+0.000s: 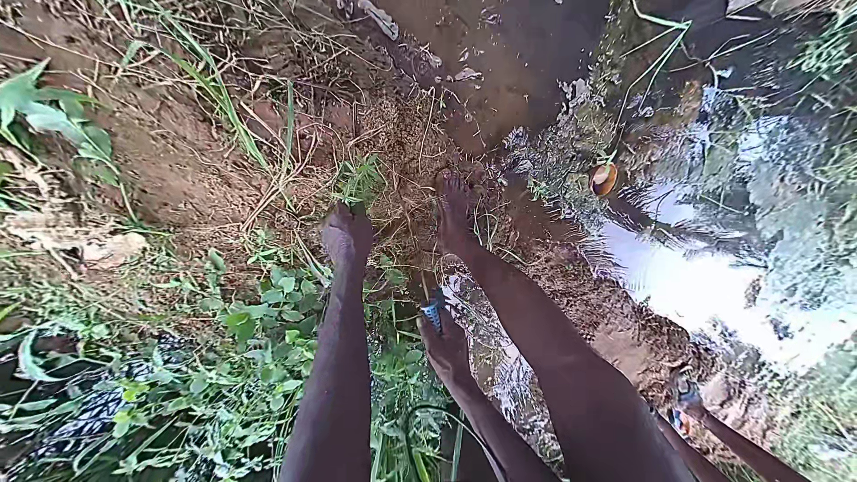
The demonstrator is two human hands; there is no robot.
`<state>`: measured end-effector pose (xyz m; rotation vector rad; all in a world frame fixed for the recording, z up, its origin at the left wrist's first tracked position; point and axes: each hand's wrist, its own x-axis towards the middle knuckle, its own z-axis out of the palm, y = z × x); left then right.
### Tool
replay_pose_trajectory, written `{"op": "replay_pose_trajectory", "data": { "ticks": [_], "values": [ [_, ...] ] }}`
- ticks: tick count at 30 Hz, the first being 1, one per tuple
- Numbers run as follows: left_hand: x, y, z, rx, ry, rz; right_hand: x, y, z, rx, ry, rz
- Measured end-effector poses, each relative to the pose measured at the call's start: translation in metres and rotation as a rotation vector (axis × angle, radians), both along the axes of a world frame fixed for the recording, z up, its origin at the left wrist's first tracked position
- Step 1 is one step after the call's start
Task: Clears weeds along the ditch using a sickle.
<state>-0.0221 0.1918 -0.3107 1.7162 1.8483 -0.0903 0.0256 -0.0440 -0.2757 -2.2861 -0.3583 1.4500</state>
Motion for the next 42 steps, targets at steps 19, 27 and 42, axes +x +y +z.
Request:
{"op": "replay_pose_trajectory", "data": {
  "ticks": [19,27,42],
  "values": [
    [-0.004,0.051,-0.018,-0.423,0.216,-0.190,-0.026,-0.047,0.027,0.015,0.448,-0.192],
    [-0.109,0.052,0.029,-0.161,0.143,0.318,0.007,0.008,0.038,0.129,0.416,-0.468],
    [0.027,0.094,-0.021,-0.401,0.228,-0.196,-0.013,-0.005,0.015,0.182,0.147,-0.074]
  ]
}}
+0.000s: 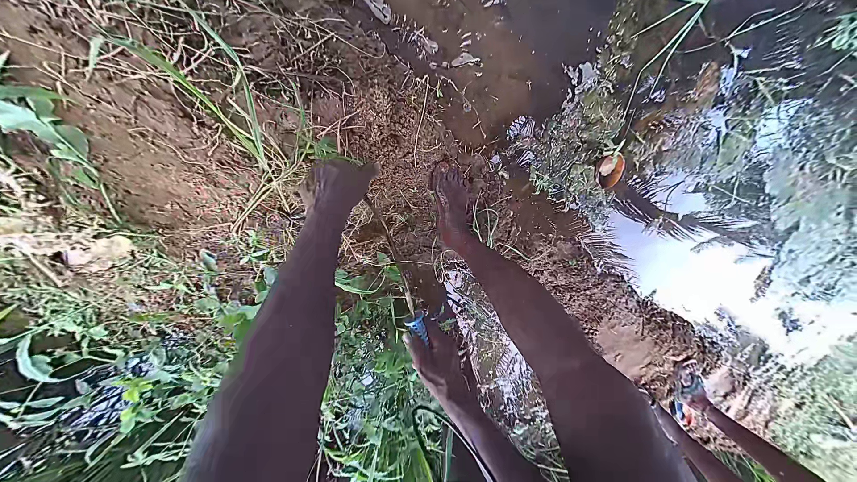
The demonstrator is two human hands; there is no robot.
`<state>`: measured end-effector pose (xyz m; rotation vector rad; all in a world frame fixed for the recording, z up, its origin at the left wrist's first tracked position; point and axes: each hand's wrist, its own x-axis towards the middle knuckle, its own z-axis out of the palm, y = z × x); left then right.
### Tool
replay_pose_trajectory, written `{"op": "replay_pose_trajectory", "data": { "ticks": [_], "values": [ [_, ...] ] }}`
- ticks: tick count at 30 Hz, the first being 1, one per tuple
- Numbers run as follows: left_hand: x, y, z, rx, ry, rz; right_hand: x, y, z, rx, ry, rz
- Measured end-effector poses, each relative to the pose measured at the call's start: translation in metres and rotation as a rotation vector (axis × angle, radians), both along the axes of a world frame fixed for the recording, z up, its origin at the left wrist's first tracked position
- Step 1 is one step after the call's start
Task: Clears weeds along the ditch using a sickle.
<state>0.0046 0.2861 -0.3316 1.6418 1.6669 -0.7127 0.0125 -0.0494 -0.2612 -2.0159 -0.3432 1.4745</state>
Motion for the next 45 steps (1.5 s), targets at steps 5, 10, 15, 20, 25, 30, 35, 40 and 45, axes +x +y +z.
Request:
{"op": "replay_pose_trajectory", "data": {
  "ticks": [5,10,15,20,25,30,35,40,45],
  "values": [
    [0.007,0.005,-0.011,0.006,0.122,-0.199,-0.001,-0.005,0.000,-0.015,0.133,-0.079],
    [-0.013,0.014,-0.004,0.050,0.064,-0.165,0.015,0.013,0.011,-0.044,0.291,-0.298],
    [-0.024,0.020,0.017,0.123,0.006,-0.148,0.042,0.110,-0.005,0.051,0.409,-0.318],
    [-0.046,0.007,0.016,0.113,-0.007,-0.127,0.001,0.045,-0.029,-0.053,0.298,-0.128],
    [-0.092,-0.118,0.020,-0.189,0.095,-0.119,-0.024,-0.074,0.006,-0.336,0.394,-0.094],
    [-0.141,-0.165,0.043,-0.124,0.097,0.194,-0.012,-0.051,0.013,-0.371,0.466,-0.128],
    [-0.150,-0.107,0.036,0.303,-0.078,0.132,0.009,0.009,0.016,-0.297,0.393,-0.250],
    [-0.104,-0.036,-0.006,0.493,-0.179,-0.032,0.018,0.010,0.013,-0.165,0.424,-0.402],
    [-0.068,-0.039,-0.024,0.469,-0.180,-0.100,0.021,0.016,0.011,-0.205,0.398,-0.425]
  ]
}}
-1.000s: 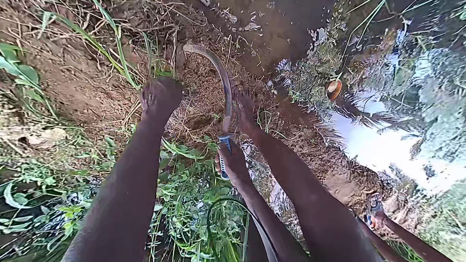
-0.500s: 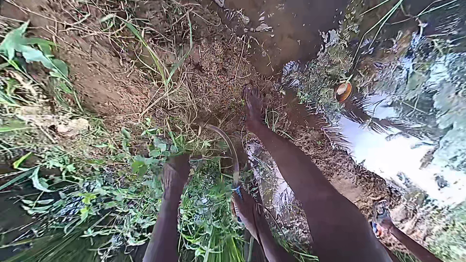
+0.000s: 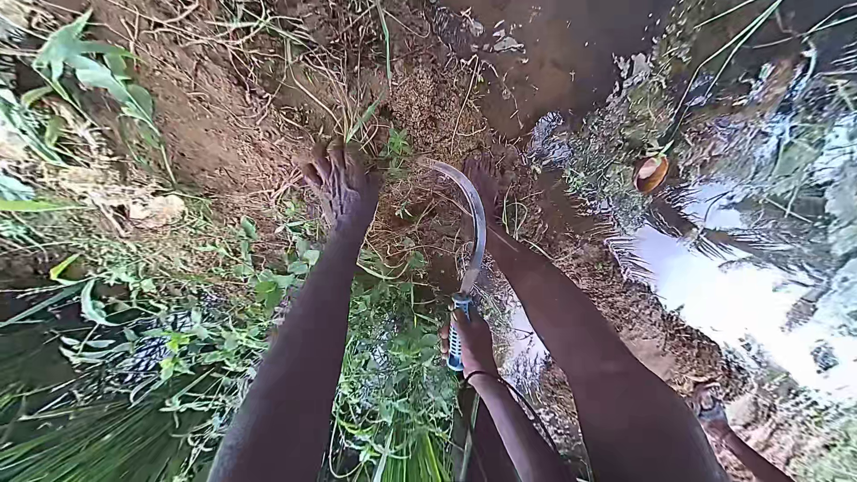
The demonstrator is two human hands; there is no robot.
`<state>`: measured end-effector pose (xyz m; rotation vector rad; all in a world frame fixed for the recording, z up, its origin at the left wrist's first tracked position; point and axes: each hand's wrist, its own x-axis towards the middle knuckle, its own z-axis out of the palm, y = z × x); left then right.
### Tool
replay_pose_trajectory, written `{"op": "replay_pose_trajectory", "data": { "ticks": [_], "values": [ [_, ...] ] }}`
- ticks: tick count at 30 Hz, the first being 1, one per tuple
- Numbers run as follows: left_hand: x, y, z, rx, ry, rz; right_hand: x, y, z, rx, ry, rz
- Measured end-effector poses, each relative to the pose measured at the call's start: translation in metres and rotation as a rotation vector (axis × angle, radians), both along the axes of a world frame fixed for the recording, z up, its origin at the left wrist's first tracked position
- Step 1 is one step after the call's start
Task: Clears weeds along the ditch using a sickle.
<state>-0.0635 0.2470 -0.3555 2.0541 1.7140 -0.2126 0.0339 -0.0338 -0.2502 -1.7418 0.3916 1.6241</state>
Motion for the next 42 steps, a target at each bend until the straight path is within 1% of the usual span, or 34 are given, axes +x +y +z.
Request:
{"op": "replay_pose_trajectory", "data": {
  "ticks": [4,6,7,8,9,10,12,14,16,18,20,22,24,25,27,30,31,33,35,37,39,42],
  "values": [
    [-0.006,-0.016,0.000,-0.014,-0.013,-0.045,0.003,0.005,-0.004,0.029,-0.009,0.028],
    [-0.019,-0.032,-0.001,0.002,-0.101,-0.066,0.005,0.007,-0.005,0.070,-0.014,0.077],
    [-0.026,-0.039,0.001,-0.007,-0.150,-0.038,0.006,0.010,-0.006,0.092,-0.016,0.104],
    [-0.035,-0.045,0.006,-0.046,-0.201,0.030,0.007,0.014,-0.007,0.114,-0.015,0.134],
    [-0.043,-0.052,0.010,-0.075,-0.258,0.138,0.008,0.020,-0.009,0.140,-0.010,0.169],
    [-0.051,-0.058,0.013,-0.061,-0.316,0.263,0.009,0.027,-0.013,0.175,-0.002,0.210],
    [-0.063,-0.071,0.014,0.043,-0.444,0.480,0.011,0.043,-0.027,0.252,0.015,0.314],
    [-0.073,-0.071,0.014,0.082,-0.530,0.586,0.011,0.067,-0.048,0.286,0.025,0.445],
    [-0.077,-0.069,0.011,0.132,-0.563,0.615,0.007,0.078,-0.073,0.302,-0.001,0.547],
    [-0.080,-0.070,0.010,0.154,-0.592,0.648,0.001,0.058,-0.089,0.319,-0.047,0.599],
    [-0.082,-0.075,0.013,0.151,-0.659,0.729,0.001,0.007,-0.089,0.265,-0.096,0.715],
    [-0.094,-0.107,0.019,0.105,-0.664,0.782,0.004,-0.061,-0.073,0.125,-0.115,0.878],
    [-0.105,-0.144,0.019,0.053,-0.639,0.830,0.004,-0.101,-0.057,0.003,-0.093,0.992],
    [-0.110,-0.161,0.019,0.042,-0.619,0.873,0.002,-0.108,-0.051,-0.048,-0.074,0.991],
    [-0.124,-0.185,0.024,0.040,-0.575,1.004,-0.001,-0.101,-0.044,-0.062,-0.058,0.917],
    [-0.140,-0.178,0.031,0.136,-0.499,1.103,0.001,-0.060,-0.038,0.063,-0.076,0.760],
    [-0.139,-0.168,0.036,0.127,-0.489,1.089,0.003,-0.044,-0.034,0.118,-0.090,0.686],
    [-0.133,-0.142,0.036,0.108,-0.433,0.953,0.005,-0.023,-0.026,0.189,-0.111,0.558],
    [-0.116,-0.109,0.038,0.002,-0.307,0.838,0.009,-0.013,-0.021,0.207,-0.132,0.476],
    [-0.089,-0.077,0.032,-0.086,-0.132,0.737,0.013,-0.008,-0.021,0.221,-0.148,0.422],
    [-0.065,-0.061,0.018,-0.150,0.006,0.699,0.017,-0.002,-0.022,0.242,-0.158,0.415],
    [-0.057,-0.055,0.003,-0.188,0.047,0.747,0.023,0.014,-0.026,0.301,-0.151,0.451]
  ]
}}
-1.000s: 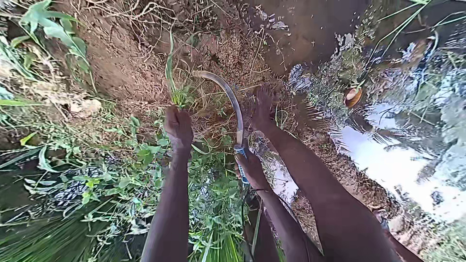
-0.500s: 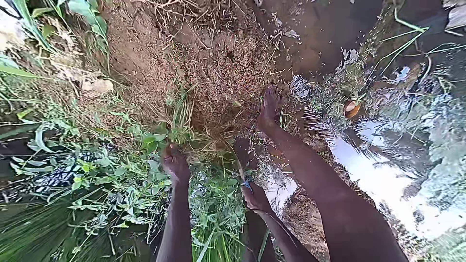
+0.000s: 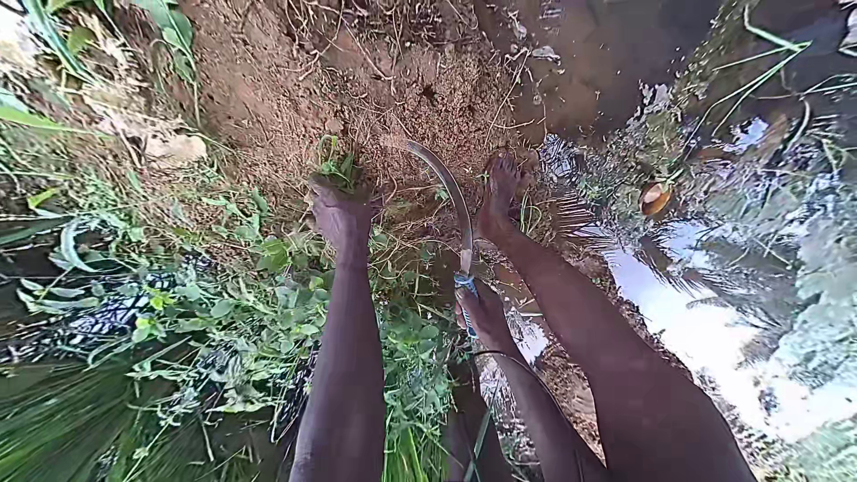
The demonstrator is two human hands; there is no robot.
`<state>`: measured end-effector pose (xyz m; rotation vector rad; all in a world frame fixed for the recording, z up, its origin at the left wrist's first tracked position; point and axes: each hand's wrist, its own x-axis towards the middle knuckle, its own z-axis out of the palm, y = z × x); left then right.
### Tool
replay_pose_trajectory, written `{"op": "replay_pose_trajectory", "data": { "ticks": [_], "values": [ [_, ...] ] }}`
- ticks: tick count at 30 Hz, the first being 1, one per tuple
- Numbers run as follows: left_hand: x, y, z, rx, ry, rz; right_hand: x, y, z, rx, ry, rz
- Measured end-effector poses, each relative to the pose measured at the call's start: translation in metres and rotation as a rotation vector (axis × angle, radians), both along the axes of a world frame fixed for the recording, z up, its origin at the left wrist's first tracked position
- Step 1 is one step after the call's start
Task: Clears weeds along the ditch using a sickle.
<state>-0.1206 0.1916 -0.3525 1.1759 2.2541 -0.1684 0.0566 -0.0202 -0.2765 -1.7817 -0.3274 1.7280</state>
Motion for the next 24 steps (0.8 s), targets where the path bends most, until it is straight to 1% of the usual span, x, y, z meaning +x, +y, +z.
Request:
{"op": "replay_pose_trajectory", "data": {
  "ticks": [3,6,8,9,11,13,14,16,17,19,20,22,24],
  "values": [
    [-0.015,-0.004,-0.002,-0.111,-0.024,-0.035,0.001,0.025,-0.014,0.037,-0.017,0.151],
    [-0.024,0.001,0.004,-0.213,-0.003,-0.133,-0.007,0.062,-0.040,0.068,-0.124,0.389],
    [-0.026,0.004,0.011,-0.222,-0.001,-0.168,-0.011,0.076,-0.054,0.076,-0.207,0.476],
    [-0.029,0.004,0.013,-0.216,-0.001,-0.184,-0.012,0.071,-0.061,0.075,-0.235,0.485],
    [-0.038,-0.006,0.017,-0.210,-0.011,-0.198,-0.006,0.037,-0.065,0.029,-0.264,0.513],
    [-0.050,-0.033,0.020,-0.241,-0.039,-0.224,-0.001,-0.018,-0.049,-0.058,-0.298,0.554],
    [-0.054,-0.055,0.020,-0.275,-0.047,-0.252,-0.001,-0.047,-0.038,-0.114,-0.306,0.571],
    [-0.058,-0.110,0.026,-0.391,-0.060,-0.277,-0.005,-0.094,-0.011,-0.283,-0.220,0.560],
    [-0.064,-0.137,0.029,-0.423,-0.059,-0.252,-0.009,-0.106,-0.005,-0.345,-0.164,0.529],
    [-0.088,-0.189,0.036,-0.447,-0.027,-0.155,-0.017,-0.107,0.001,-0.426,-0.071,0.466],
    [-0.104,-0.210,0.038,-0.433,-0.016,-0.111,-0.020,-0.098,0.000,-0.415,-0.053,0.430],
    [-0.130,-0.230,0.047,-0.401,-0.023,-0.056,-0.023,-0.076,0.001,-0.326,-0.041,0.289],
    [-0.127,-0.226,0.059,-0.304,-0.030,0.027,-0.024,-0.060,0.007,-0.223,-0.035,0.091]
  ]
}}
